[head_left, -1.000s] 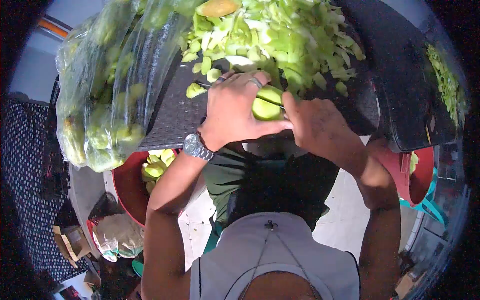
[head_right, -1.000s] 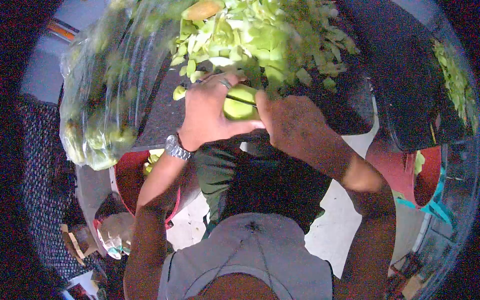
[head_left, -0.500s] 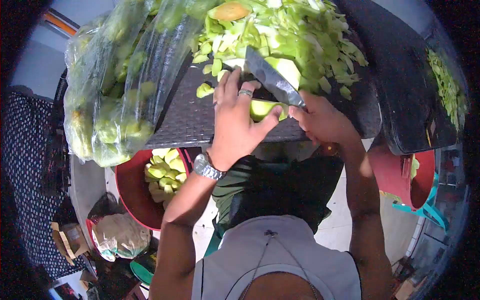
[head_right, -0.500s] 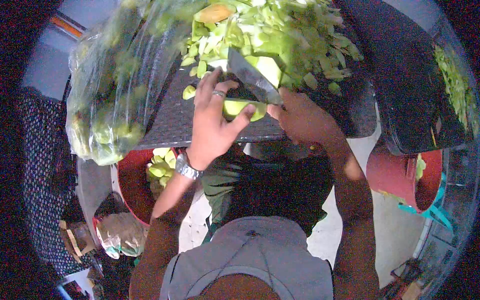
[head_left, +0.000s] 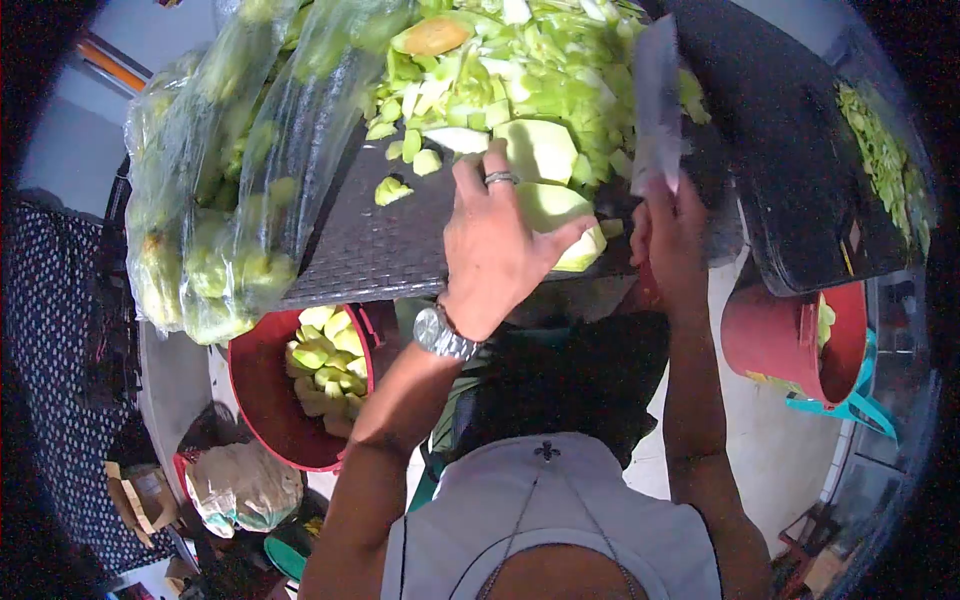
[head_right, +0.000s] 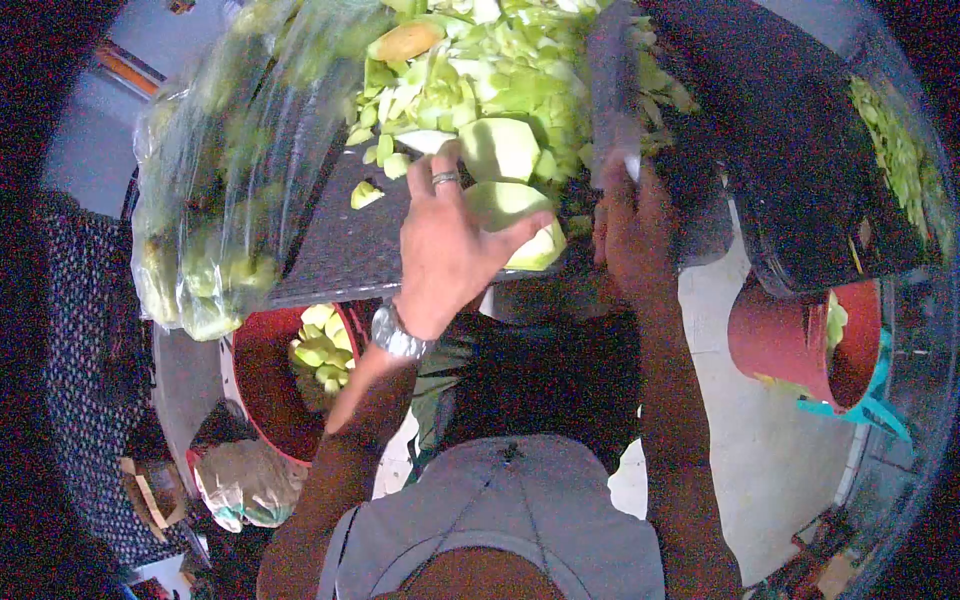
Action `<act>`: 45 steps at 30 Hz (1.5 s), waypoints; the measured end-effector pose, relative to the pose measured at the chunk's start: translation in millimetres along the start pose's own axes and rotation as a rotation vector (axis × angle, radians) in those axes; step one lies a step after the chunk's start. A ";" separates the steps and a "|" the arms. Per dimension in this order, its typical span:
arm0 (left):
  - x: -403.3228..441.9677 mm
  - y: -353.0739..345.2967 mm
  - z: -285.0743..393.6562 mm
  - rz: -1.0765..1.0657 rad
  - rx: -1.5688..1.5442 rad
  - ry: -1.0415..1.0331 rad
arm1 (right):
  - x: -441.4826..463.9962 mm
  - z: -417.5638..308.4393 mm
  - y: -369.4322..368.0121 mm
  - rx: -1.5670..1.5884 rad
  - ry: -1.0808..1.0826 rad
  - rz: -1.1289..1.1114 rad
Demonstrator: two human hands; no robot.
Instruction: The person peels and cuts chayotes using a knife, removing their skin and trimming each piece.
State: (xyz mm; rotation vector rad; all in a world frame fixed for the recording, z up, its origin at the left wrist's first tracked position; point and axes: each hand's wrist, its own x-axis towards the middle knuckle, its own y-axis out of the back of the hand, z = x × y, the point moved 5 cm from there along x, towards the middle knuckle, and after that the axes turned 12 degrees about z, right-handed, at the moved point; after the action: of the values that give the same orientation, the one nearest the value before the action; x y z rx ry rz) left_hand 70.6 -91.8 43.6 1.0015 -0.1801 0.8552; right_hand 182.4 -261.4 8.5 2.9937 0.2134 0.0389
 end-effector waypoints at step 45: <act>14.8 -11.3 -54.4 -0.229 -2.198 0.877 | 11.4 -77.5 -31.6 -0.043 0.170 -0.210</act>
State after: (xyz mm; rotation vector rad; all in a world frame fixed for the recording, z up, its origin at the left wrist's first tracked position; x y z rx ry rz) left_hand 75.5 -43.2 13.3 -1.3740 -0.1324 0.3597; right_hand 186.5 -218.2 80.9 2.9081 0.5360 0.2715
